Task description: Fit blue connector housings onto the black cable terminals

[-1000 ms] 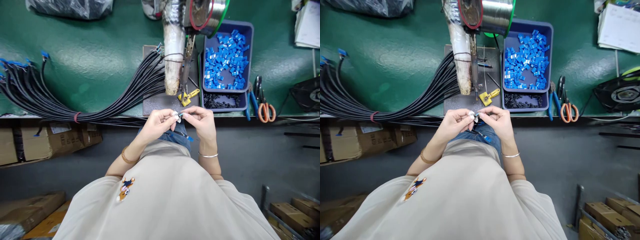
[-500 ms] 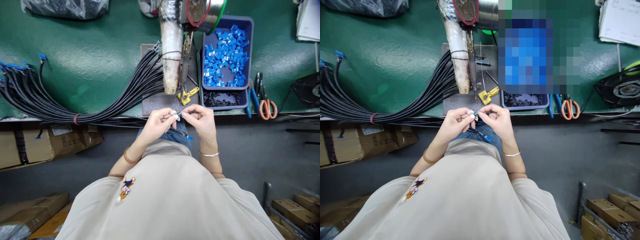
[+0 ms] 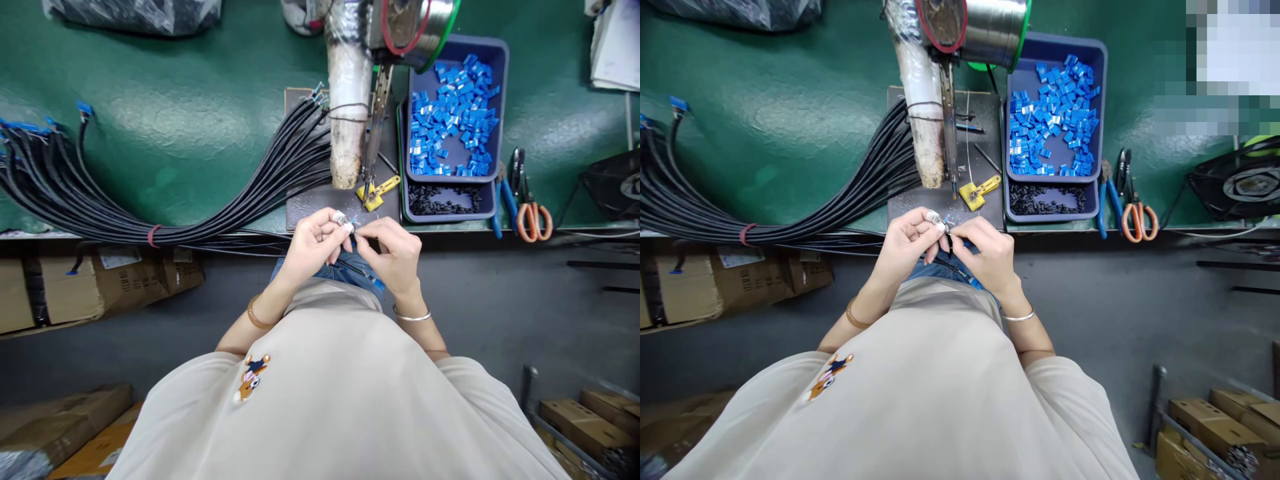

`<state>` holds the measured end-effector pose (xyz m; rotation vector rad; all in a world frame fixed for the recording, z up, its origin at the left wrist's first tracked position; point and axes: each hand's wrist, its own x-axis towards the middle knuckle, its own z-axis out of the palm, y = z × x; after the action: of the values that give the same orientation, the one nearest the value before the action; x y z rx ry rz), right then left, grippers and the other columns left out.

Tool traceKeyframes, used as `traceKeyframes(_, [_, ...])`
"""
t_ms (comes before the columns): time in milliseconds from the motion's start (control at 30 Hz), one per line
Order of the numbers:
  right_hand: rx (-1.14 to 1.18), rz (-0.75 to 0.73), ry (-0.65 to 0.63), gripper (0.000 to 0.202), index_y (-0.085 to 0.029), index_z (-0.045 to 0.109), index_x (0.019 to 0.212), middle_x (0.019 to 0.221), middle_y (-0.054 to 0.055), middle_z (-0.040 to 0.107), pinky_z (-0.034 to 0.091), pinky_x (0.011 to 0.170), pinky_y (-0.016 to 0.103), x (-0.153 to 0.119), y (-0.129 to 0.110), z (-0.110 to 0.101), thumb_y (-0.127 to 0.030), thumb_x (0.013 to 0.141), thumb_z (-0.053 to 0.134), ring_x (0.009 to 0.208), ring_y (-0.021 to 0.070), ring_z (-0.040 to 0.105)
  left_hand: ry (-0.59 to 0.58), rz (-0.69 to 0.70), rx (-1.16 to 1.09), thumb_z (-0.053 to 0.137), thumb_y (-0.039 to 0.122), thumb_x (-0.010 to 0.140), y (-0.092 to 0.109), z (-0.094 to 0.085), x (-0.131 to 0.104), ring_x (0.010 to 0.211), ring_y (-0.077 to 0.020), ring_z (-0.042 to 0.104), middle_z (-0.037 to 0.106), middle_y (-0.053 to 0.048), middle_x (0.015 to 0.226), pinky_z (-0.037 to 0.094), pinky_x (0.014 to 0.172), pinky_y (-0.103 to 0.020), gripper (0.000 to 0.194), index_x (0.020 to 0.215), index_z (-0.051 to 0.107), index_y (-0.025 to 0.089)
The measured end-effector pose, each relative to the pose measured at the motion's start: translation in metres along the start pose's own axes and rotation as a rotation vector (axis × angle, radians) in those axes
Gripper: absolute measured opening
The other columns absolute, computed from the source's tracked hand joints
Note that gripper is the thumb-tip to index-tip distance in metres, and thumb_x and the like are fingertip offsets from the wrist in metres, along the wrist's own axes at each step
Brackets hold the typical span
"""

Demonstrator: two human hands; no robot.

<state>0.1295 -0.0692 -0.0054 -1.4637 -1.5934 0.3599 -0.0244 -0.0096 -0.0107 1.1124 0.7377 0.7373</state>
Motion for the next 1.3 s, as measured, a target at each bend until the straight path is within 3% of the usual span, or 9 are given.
traceKeyframes(200, [-0.059,0.191,0.182,0.010,-0.026,0.075,0.091,0.084,0.002,0.071,0.037,0.050,0.027,-0.003,-0.003,-0.012,-0.029,0.085,0.068,0.056,0.0090,0.047,0.012,-0.011,0.000,0.069,0.037,0.085,0.003,0.003,0.000,0.040,-0.0023,0.044,0.066,0.001,0.065,0.036,0.039,-0.015,0.027,0.082,0.051,0.017])
traceKeyframes(367, [-0.038,0.153,0.086,0.009,-0.024,0.075,0.089,0.084,0.003,0.071,0.042,0.055,0.027,-0.001,-0.008,-0.010,-0.028,0.085,0.068,0.059,0.0089,0.052,-0.004,0.022,0.040,0.068,0.035,0.085,0.000,0.004,0.000,0.046,-0.0024,0.048,0.065,0.001,0.067,0.039,0.044,-0.013,0.023,0.083,0.055,0.016])
traceKeyframes(467, [0.018,0.203,0.072,0.009,-0.022,0.075,0.087,0.083,0.001,0.070,0.037,0.052,0.025,0.001,-0.009,-0.006,-0.027,0.085,0.068,0.055,0.0070,0.048,-0.023,0.074,0.072,0.070,0.030,0.084,-0.004,0.003,0.000,0.055,-0.0042,0.055,0.066,0.000,0.070,0.043,0.052,-0.014,0.019,0.084,0.058,0.015])
traceKeyframes(567, [0.125,0.272,0.041,0.007,-0.021,0.074,0.084,0.079,0.000,0.067,0.028,0.049,0.025,0.002,-0.007,-0.007,-0.027,0.083,0.069,0.055,0.0058,0.042,-0.029,0.154,0.157,0.069,0.028,0.084,-0.006,0.003,0.000,0.064,-0.0067,0.058,0.064,0.000,0.072,0.045,0.059,-0.016,0.015,0.084,0.061,0.014])
traceKeyframes(700, [0.368,0.372,-0.021,0.009,-0.020,0.070,0.075,0.073,-0.002,0.059,0.027,0.049,0.024,0.005,0.002,-0.017,-0.026,0.081,0.071,0.056,0.0051,0.041,-0.005,0.304,0.405,0.070,0.025,0.083,-0.004,0.006,-0.001,0.056,-0.0043,0.044,0.053,0.004,0.063,0.036,0.054,-0.017,0.017,0.073,0.061,0.014])
traceKeyframes(833, [0.688,0.428,0.168,0.016,-0.021,0.066,0.070,0.065,-0.006,0.051,0.017,0.040,0.022,0.010,0.013,-0.036,-0.032,0.077,0.074,0.044,0.0017,0.026,0.002,0.263,0.403,0.068,0.025,0.084,-0.002,0.009,-0.004,0.055,-0.0049,0.048,0.059,0.003,0.063,0.037,0.055,-0.018,0.015,0.076,0.061,0.014])
traceKeyframes(933, [0.511,0.367,0.266,0.009,-0.022,0.070,0.074,0.070,-0.003,0.058,0.022,0.042,0.022,0.010,0.011,-0.041,-0.029,0.078,0.074,0.047,0.0027,0.035,0.026,0.138,0.189,0.065,0.025,0.086,-0.002,0.008,-0.004,0.056,-0.0052,0.055,0.068,0.001,0.069,0.041,0.055,-0.016,0.014,0.087,0.054,0.016])
traceKeyframes(1067, [0.238,0.348,0.122,0.004,-0.022,0.074,0.080,0.080,0.001,0.067,0.031,0.048,0.024,0.007,-0.003,-0.029,-0.025,0.080,0.072,0.063,0.0082,0.052,0.019,0.093,0.052,0.067,0.024,0.085,0.000,0.007,-0.003,0.045,-0.0020,0.046,0.068,0.004,0.067,0.037,0.046,-0.014,0.024,0.101,0.049,0.018])
traceKeyframes(1300, [0.216,0.329,0.008,0.007,-0.020,0.074,0.082,0.079,0.001,0.067,0.025,0.047,0.025,0.009,-0.005,-0.014,-0.023,0.082,0.069,0.057,0.0059,0.044,0.022,0.093,0.059,0.068,0.021,0.083,-0.001,0.010,0.000,0.055,-0.0041,0.058,0.067,0.001,0.067,0.045,0.054,-0.013,0.012,0.086,0.059,0.013])
